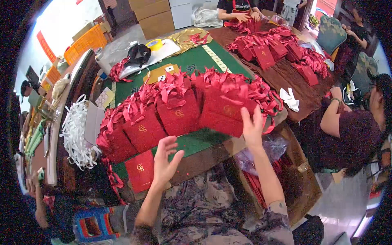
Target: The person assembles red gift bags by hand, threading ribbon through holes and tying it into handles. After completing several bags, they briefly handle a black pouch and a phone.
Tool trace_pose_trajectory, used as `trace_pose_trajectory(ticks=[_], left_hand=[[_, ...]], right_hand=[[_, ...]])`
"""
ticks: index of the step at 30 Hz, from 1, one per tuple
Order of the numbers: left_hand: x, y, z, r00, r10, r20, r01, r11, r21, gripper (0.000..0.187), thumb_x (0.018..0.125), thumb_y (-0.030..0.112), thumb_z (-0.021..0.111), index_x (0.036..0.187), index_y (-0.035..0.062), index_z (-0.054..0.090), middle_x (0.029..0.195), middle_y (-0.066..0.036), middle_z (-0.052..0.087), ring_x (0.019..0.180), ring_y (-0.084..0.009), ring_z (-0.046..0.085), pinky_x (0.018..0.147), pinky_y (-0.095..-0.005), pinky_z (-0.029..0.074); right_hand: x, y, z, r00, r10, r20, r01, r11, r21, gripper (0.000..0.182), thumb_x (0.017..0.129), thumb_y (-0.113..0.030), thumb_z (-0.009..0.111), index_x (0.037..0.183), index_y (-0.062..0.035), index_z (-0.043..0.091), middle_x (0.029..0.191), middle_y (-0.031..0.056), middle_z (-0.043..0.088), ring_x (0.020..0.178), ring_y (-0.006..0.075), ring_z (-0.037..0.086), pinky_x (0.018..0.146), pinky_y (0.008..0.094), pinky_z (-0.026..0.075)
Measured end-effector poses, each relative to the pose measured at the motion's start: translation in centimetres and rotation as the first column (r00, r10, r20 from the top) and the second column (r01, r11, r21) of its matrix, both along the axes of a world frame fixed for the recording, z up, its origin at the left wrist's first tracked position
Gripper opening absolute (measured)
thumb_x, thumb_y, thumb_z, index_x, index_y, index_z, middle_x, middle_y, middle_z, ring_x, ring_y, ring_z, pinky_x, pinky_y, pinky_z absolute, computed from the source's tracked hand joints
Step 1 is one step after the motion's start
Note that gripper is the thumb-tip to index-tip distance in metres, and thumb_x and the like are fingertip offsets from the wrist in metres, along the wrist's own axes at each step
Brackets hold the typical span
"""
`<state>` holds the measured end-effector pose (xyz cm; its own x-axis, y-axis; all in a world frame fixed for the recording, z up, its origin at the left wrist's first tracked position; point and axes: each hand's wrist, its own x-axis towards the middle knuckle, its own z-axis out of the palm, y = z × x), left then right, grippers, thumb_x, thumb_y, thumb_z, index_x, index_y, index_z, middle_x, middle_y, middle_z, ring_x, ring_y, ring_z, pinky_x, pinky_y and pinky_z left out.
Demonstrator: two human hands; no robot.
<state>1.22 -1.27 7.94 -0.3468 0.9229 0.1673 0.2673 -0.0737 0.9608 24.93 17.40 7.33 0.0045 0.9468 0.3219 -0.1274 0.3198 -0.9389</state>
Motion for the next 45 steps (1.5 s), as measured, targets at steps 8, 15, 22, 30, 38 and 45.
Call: trace_pose_trajectory(ticks=[8, 15, 22, 30, 38, 45], left_hand=[[-3.1, -7.5, -2.9, 0.973, 0.067, 0.22, -0.03, 0.986, -0.164, 0.037, 0.092, -0.001, 0.064, 0.126, -0.0003, 0.05, 0.126, -0.01, 0.057, 0.109, -0.016, 0.059, 0.092, -0.0287, 0.05], [-2.9, -11.8, -2.5, 0.984, 0.139, 0.113, -0.123, 0.982, -0.14, 0.025, 0.095, 0.001, 0.063, 0.12, -0.0029, 0.059, 0.111, -0.007, 0.066, 0.104, -0.0125, 0.064, 0.092, -0.0265, 0.051], [-7.6, -18.2, -2.4, 0.768, 0.621, -0.155, -0.631, 0.775, -0.02, 0.024, 0.092, 0.0, 0.065, 0.116, -0.0012, 0.062, 0.103, -0.004, 0.066, 0.092, -0.0101, 0.063, 0.079, -0.0239, 0.051], [-18.8, -25.0, -6.8, 0.272, 0.691, -0.669, -0.882, 0.457, 0.114, 0.087, 0.074, 0.041, 0.085, 0.14, 0.0026, 0.045, 0.13, -0.026, 0.053, 0.12, -0.0438, 0.05, 0.103, -0.0518, 0.039], [-22.1, -23.7, -9.0, 0.248, 0.554, -0.795, -0.931, 0.362, -0.038, 0.13, 0.056, 0.06, 0.087, 0.154, 0.0051, 0.022, 0.135, -0.032, 0.045, 0.12, -0.0511, 0.045, 0.1, -0.0628, 0.034], [-19.3, -25.1, -6.7, 0.26, 0.637, -0.726, -0.85, 0.508, 0.141, 0.114, 0.057, 0.036, 0.087, 0.15, 0.0024, 0.03, 0.13, -0.027, 0.046, 0.119, -0.0443, 0.044, 0.103, -0.0559, 0.033]], right_hand=[[0.0, 4.0, -6.5, 0.997, -0.03, 0.065, 0.025, 0.997, 0.07, 0.042, 0.102, -0.012, 0.057, 0.141, 0.001, 0.046, 0.131, 0.0076, 0.057, 0.116, 0.0147, 0.053, 0.103, 0.0296, 0.041], [0.1, 3.6, -5.8, 0.726, -0.325, 0.607, 0.241, 0.946, 0.218, 0.062, 0.101, -0.033, 0.06, 0.146, 0.0045, 0.039, 0.15, 0.0212, 0.043, 0.14, 0.0304, 0.04, 0.116, 0.0399, 0.031], [-0.6, 1.9, -5.2, 0.547, -0.68, 0.488, 0.28, 0.698, 0.659, 0.051, 0.1, -0.022, 0.063, 0.139, 0.006, 0.046, 0.134, 0.0249, 0.052, 0.124, 0.0325, 0.053, 0.104, 0.0413, 0.043], [-13.1, -13.5, -1.8, 0.754, 0.212, 0.622, -0.477, 0.828, 0.296, 0.009, 0.088, 0.003, 0.06, 0.095, -0.0021, 0.063, 0.094, 0.0121, 0.059, 0.094, 0.0256, 0.059, 0.083, 0.0342, 0.048], [-24.0, -20.3, -1.3, 0.599, 0.551, 0.581, -0.765, 0.61, 0.209, 0.017, 0.079, 0.008, 0.063, 0.091, -0.0037, 0.067, 0.093, 0.0126, 0.061, 0.092, 0.0311, 0.061, 0.079, 0.0399, 0.05], [-26.6, -20.3, -1.8, 0.552, 0.606, 0.572, -0.786, 0.607, 0.116, 0.011, 0.086, 0.002, 0.063, 0.095, -0.002, 0.067, 0.093, 0.0126, 0.061, 0.089, 0.03, 0.062, 0.079, 0.0383, 0.05]])
